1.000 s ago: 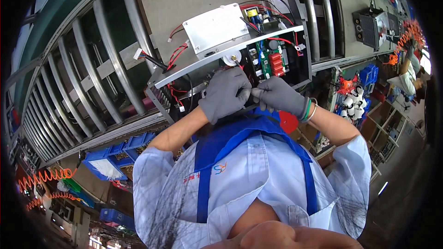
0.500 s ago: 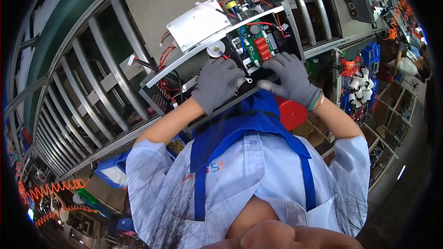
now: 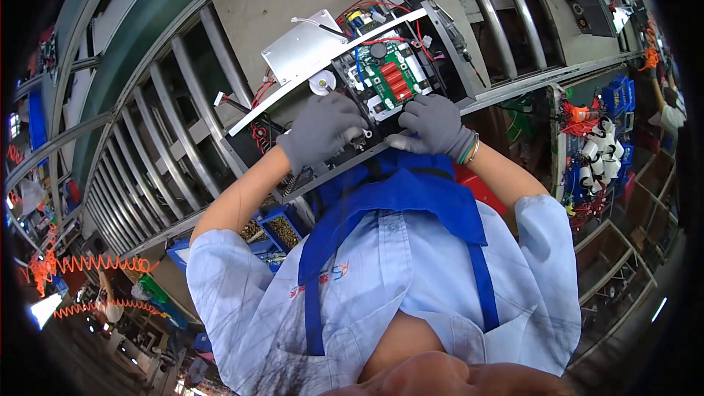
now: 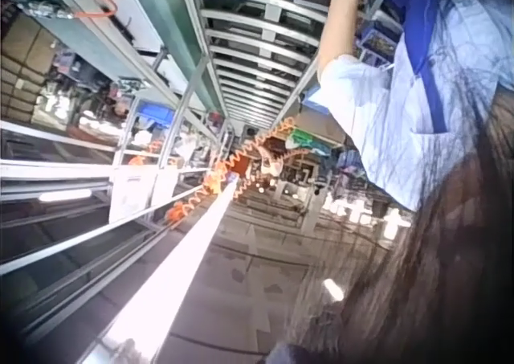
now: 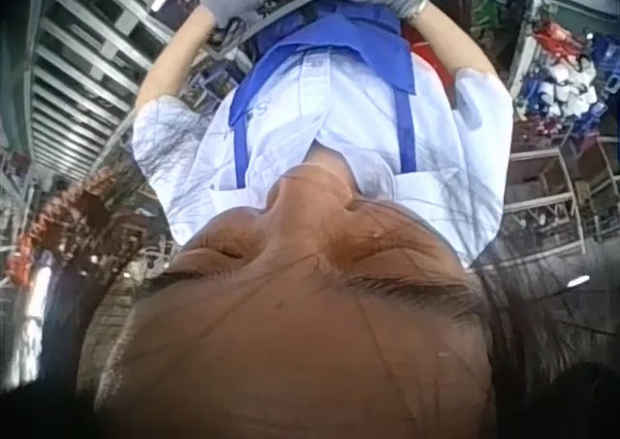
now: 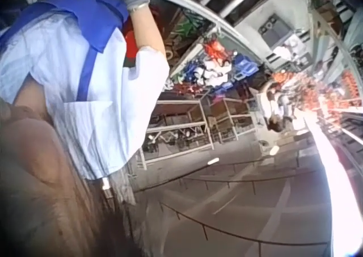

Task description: The person assembles an electronic component by connecting wires to a circuit board and securing it into an electronic housing with screws using a power screwdriver.

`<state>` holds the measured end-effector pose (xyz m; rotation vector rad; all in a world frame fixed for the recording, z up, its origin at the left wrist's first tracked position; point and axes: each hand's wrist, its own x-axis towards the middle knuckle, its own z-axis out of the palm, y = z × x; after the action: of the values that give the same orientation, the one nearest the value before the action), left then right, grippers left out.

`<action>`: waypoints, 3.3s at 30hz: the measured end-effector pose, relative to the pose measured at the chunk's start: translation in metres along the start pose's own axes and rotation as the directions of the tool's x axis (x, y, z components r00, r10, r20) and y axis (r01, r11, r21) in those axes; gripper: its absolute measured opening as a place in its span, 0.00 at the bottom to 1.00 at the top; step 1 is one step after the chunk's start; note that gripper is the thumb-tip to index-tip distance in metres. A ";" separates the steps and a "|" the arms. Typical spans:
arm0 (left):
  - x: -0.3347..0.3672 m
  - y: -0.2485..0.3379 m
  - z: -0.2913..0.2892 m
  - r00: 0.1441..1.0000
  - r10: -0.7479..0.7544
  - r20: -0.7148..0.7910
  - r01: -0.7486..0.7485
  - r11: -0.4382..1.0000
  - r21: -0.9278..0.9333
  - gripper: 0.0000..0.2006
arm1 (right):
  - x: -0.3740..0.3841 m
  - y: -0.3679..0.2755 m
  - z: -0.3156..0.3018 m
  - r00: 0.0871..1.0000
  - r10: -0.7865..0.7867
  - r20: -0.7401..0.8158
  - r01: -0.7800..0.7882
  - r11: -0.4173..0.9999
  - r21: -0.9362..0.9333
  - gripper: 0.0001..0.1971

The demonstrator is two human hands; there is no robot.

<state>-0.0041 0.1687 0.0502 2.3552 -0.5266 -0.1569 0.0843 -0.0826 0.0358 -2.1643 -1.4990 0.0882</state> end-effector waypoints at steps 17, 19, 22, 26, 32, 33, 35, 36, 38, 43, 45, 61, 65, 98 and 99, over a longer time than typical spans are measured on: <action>0.013 0.033 0.037 0.941 -0.325 -0.098 0.327 0.790 0.519 0.06 | -0.011 0.004 0.009 0.989 -0.005 -0.148 0.022 0.994 0.111 0.23; 0.014 0.027 0.044 0.941 -0.273 -0.198 0.337 0.791 0.510 0.06 | -0.011 0.008 0.009 0.986 -0.008 -0.168 0.029 0.992 0.122 0.23; 0.013 0.028 0.048 0.937 -0.261 -0.233 0.346 0.793 0.502 0.06 | -0.012 0.005 0.008 0.986 -0.010 -0.169 0.030 0.992 0.119 0.23; 0.014 0.029 0.056 0.923 -0.278 -0.266 0.381 0.764 0.521 0.07 | -0.008 0.004 0.011 0.972 -0.017 -0.235 0.043 0.993 0.106 0.21; 0.015 0.032 0.047 0.936 -0.267 -0.230 0.350 0.778 0.522 0.09 | -0.008 0.002 0.014 0.956 -0.013 -0.292 0.043 0.995 0.094 0.19; 0.016 0.033 0.043 0.927 -0.260 -0.270 0.361 0.814 0.455 0.09 | -0.009 0.003 0.013 0.961 0.005 -0.276 0.025 0.994 0.103 0.19; 0.019 0.039 0.036 0.916 -0.255 -0.308 0.366 0.847 0.386 0.10 | -0.012 0.007 0.008 0.981 -0.006 -0.194 0.029 0.993 0.116 0.16; 0.020 0.043 0.033 0.911 -0.270 -0.313 0.385 0.831 0.402 0.10 | -0.014 0.010 0.005 0.994 -0.015 -0.106 0.029 0.991 0.130 0.14; 0.020 0.041 0.033 0.900 -0.292 -0.322 0.412 0.811 0.415 0.10 | -0.019 0.018 -0.011 0.995 -0.035 -0.091 0.048 0.988 0.150 0.14; 0.017 0.030 0.030 0.907 -0.388 -0.165 0.421 0.846 0.326 0.09 | -0.040 0.054 -0.051 0.993 -0.030 -0.116 0.034 0.999 0.030 0.27; 0.020 0.028 0.027 0.921 -0.353 -0.166 0.390 0.850 0.353 0.09 | -0.042 0.069 -0.049 0.986 0.151 -0.071 -0.152 0.988 -0.004 0.37; 0.019 0.033 0.056 0.860 -0.501 -0.099 0.461 0.678 0.572 0.22 | -0.052 0.090 -0.030 0.985 0.160 -0.060 -0.143 0.964 0.226 0.40; 0.029 0.038 0.059 0.834 -0.539 -0.116 0.499 0.649 0.573 0.23 | -0.053 0.094 -0.025 0.986 0.151 -0.076 -0.131 0.967 0.218 0.40; -0.521 0.109 0.176 -0.926 -0.213 -0.311 0.375 -0.434 -0.819 0.14 | -0.011 -0.044 -0.092 0.731 0.382 0.566 -0.503 -0.259 0.825 0.08; -0.539 0.110 0.181 -0.914 -0.221 -0.339 0.402 -0.385 -0.831 0.13 | -0.009 -0.105 -0.100 0.795 0.323 0.513 -0.431 -0.294 0.853 0.08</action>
<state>-0.5766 0.2066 -0.0289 1.2295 2.7355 0.5757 0.0229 -0.0990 0.1663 -1.0227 -0.1311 1.1890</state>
